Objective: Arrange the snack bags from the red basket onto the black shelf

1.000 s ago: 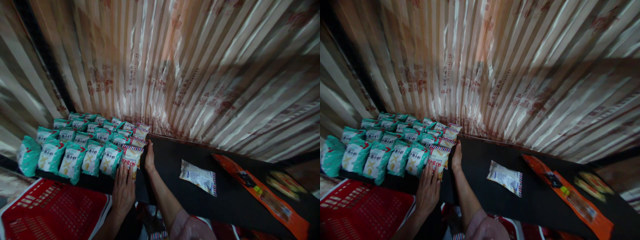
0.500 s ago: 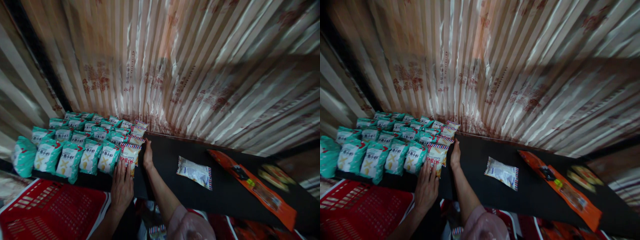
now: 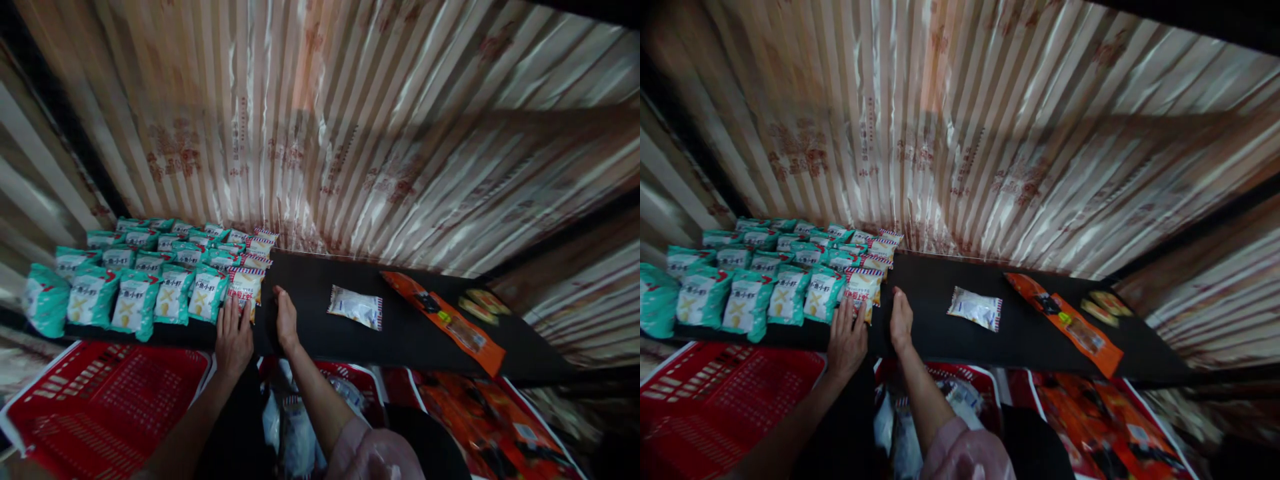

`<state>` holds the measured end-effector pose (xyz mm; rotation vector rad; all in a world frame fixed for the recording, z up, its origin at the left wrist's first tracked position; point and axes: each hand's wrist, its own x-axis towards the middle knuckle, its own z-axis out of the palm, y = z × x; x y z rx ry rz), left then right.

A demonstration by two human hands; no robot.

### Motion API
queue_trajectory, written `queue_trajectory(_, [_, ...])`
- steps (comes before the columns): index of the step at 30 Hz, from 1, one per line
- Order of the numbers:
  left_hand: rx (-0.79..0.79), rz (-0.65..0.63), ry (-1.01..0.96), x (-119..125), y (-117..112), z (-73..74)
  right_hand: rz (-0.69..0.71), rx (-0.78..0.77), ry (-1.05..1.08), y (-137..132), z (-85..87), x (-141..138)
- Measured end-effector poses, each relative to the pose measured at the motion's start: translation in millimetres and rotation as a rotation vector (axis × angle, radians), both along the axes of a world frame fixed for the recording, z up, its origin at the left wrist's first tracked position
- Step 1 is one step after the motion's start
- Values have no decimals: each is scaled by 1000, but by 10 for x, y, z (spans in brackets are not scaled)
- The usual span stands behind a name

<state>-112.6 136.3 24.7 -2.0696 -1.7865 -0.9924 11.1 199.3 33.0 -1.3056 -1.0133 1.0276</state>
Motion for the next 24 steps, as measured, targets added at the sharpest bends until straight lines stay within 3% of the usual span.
queue_trajectory(6, [98, -144, -8, 1, -112, -54, -14, 18, -153, -432, -27, 109])
queue_trajectory(14, [-35, -467, 42, 253, -526, -114, -22, 99, -279, -1019, -17, 303])
queue_trajectory(20, [-386, -568, -38, 634, -960, -348, -78, 91, -351, -1450, -143, 569])
queue_trajectory(24, [-683, -385, -144, 841, -1211, -456, -128, 66, -373, -1703, -244, 803])
